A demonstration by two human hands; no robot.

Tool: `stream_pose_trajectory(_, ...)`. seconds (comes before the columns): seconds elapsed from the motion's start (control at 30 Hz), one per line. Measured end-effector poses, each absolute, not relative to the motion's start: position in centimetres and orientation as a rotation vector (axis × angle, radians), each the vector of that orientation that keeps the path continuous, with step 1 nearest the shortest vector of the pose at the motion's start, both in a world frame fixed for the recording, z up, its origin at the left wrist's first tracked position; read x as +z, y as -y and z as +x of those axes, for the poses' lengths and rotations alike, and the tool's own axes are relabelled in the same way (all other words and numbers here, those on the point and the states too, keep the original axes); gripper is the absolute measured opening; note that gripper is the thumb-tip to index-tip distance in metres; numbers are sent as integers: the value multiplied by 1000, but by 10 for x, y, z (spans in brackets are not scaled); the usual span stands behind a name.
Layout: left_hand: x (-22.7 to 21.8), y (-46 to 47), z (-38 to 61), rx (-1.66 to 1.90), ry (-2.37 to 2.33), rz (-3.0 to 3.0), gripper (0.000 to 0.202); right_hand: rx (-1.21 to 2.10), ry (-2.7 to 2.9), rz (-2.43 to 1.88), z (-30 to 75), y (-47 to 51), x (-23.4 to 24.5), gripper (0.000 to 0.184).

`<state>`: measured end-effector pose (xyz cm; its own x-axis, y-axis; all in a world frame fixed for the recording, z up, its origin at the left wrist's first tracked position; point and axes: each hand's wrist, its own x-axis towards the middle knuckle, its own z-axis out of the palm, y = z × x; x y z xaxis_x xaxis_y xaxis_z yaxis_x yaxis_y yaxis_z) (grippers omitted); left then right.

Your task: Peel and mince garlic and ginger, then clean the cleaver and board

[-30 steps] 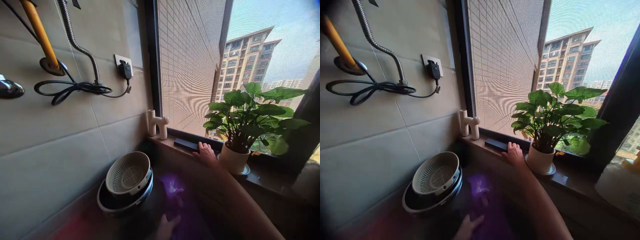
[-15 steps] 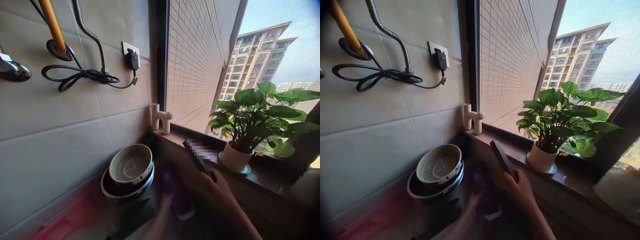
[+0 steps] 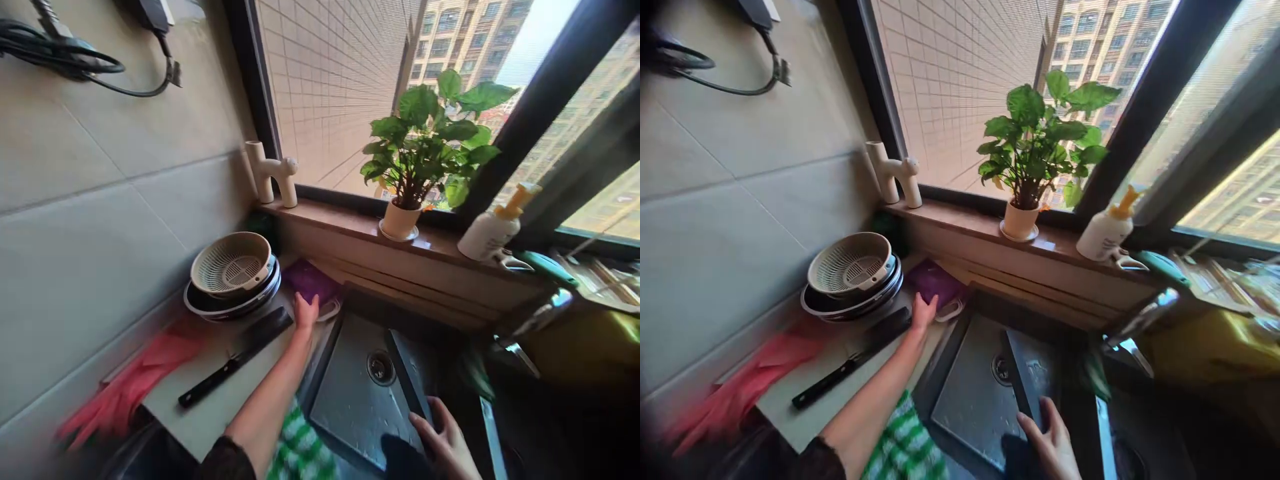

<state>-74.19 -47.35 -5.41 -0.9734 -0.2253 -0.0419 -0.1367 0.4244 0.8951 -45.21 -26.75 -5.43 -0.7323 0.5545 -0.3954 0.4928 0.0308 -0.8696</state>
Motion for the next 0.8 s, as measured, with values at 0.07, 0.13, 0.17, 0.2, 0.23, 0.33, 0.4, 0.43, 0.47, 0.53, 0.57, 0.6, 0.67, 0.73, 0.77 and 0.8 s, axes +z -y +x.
stream_pose_trajectory(0.07,-53,468,-704,-1755,2615,245,36,1632,2373,-1052,-437,261,-56,54)
stream_pose_trajectory(0.13,-57,455,-652,-2073,2637,125,35,1504,2422,-1013,-427,263,-57,52)
stream_pose_trajectory(0.17,-62,446,-624,-2427,2581,45,41,1480,2414,-993,-425,267,-56,51)
stream_pose_trajectory(0.2,-66,435,-595,-2762,2488,3,47,1471,2396,-965,-424,273,-56,50)
stream_pose_trajectory(0.23,-70,424,-569,-2980,2417,-1,54,1466,2375,-932,-423,282,-56,50)
stream_pose_trajectory(0.33,-72,391,-512,-3308,2079,131,68,1450,2331,-810,-423,308,-58,47)
stream_pose_trajectory(0.4,-66,376,-499,-3309,1906,361,65,1453,2342,-694,-420,313,-60,45)
stream_pose_trajectory(0.43,-62,371,-499,-3302,1859,481,62,1477,2373,-612,-417,308,-61,44)
stream_pose_trajectory(0.47,-60,367,-501,-3306,1832,592,58,1510,2416,-536,-414,296,-61,43)
stream_pose_trajectory(0.53,-58,361,-510,-3378,1804,729,52,1531,2532,-464,-408,253,-57,39)
stream_pose_trajectory(0.57,-60,357,-515,-3428,1793,745,49,1436,2558,-580,-407,224,-54,38)
stream_pose_trajectory(0.6,-62,353,-519,-3471,1787,746,47,1233,2565,-736,-409,191,-52,41)
stream_pose_trajectory(0.67,-70,340,-526,-3517,1799,707,43,697,2528,-1075,-420,126,-46,44)
stream_pose_trajectory(0.73,-78,322,-530,-3498,1870,613,42,359,2631,-1284,-440,72,-41,50)
stream_pose_trajectory(0.77,-82,311,-531,-3472,1926,545,42,340,2661,-1312,-451,51,-40,50)
stream_pose_trajectory(0.8,-85,299,-533,-3444,1991,467,44,346,2718,-1329,-463,36,-39,50)
